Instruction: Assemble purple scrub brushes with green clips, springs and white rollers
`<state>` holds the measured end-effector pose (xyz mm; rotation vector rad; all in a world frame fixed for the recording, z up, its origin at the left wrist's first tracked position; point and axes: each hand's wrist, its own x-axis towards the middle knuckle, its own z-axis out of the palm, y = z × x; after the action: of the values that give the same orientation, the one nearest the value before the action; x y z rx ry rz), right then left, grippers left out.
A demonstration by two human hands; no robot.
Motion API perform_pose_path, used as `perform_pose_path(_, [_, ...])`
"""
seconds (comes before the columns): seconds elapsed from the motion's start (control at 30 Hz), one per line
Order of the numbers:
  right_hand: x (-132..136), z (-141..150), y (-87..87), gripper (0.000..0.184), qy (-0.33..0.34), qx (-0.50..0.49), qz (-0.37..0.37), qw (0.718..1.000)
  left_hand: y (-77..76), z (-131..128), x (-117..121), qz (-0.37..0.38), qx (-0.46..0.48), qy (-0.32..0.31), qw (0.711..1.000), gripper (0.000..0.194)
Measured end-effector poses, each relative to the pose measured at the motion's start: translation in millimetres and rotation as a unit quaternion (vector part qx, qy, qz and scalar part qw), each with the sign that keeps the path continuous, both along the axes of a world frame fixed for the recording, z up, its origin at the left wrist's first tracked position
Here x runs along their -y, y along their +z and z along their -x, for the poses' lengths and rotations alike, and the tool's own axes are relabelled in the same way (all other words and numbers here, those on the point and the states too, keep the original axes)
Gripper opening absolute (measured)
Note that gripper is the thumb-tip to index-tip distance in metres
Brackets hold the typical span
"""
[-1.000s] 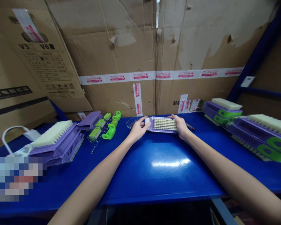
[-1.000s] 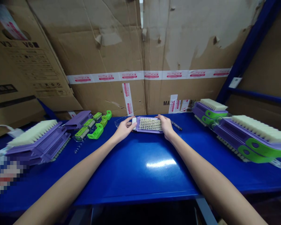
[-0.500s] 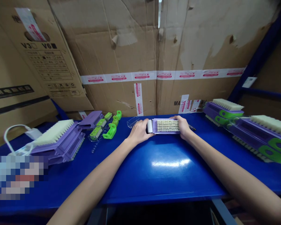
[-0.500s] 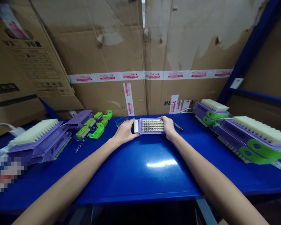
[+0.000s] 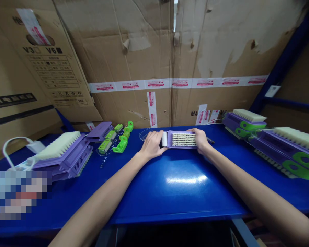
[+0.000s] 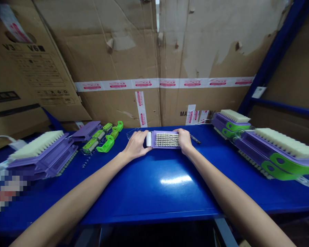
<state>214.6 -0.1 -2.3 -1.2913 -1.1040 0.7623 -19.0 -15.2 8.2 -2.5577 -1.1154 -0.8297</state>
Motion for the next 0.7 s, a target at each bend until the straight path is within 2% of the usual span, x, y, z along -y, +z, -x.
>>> perform_pose_path(0.1, [1,1,0.2,0.032,-0.019,0.016,-0.031,0.999,-0.4,-1,0,0.027,0.036,-0.01,0.999,0.059])
perform_pose_path(0.17, [3,3,2.3,0.031,-0.044,0.02,-0.074,0.996,-1.5,-4,1,0.08,0.096,-0.01,0.992,0.062])
perform_pose_path(0.27, [8,6,7.5,0.029,-0.08,0.032,-0.15,0.985,-2.4,-9,2,0.197,0.221,-0.04,0.954,0.074])
perform_pose_path(0.33, [13,7,11.3,0.028,-0.093,0.047,-0.179,0.978,-1.1,-14,3,0.276,0.306,-0.088,0.907,0.086])
perform_pose_path(0.4, [17,7,14.7,0.028,-0.106,0.064,-0.2,0.972,2.1,-18,4,0.352,0.391,-0.13,0.84,0.092])
perform_pose_path(0.5, [24,8,18.9,0.028,-0.12,0.103,-0.234,0.959,7.6,-21,3,0.464,0.49,-0.165,0.719,0.073])
perform_pose_path(0.6, [30,10,21.7,0.03,-0.106,0.161,-0.262,0.945,9.1,-22,-1,0.546,0.548,-0.143,0.618,0.066])
perform_pose_path(0.7, [33,11,22.8,0.031,-0.053,0.198,-0.265,0.942,6.9,-21,-4,0.577,0.583,-0.083,0.566,0.06])
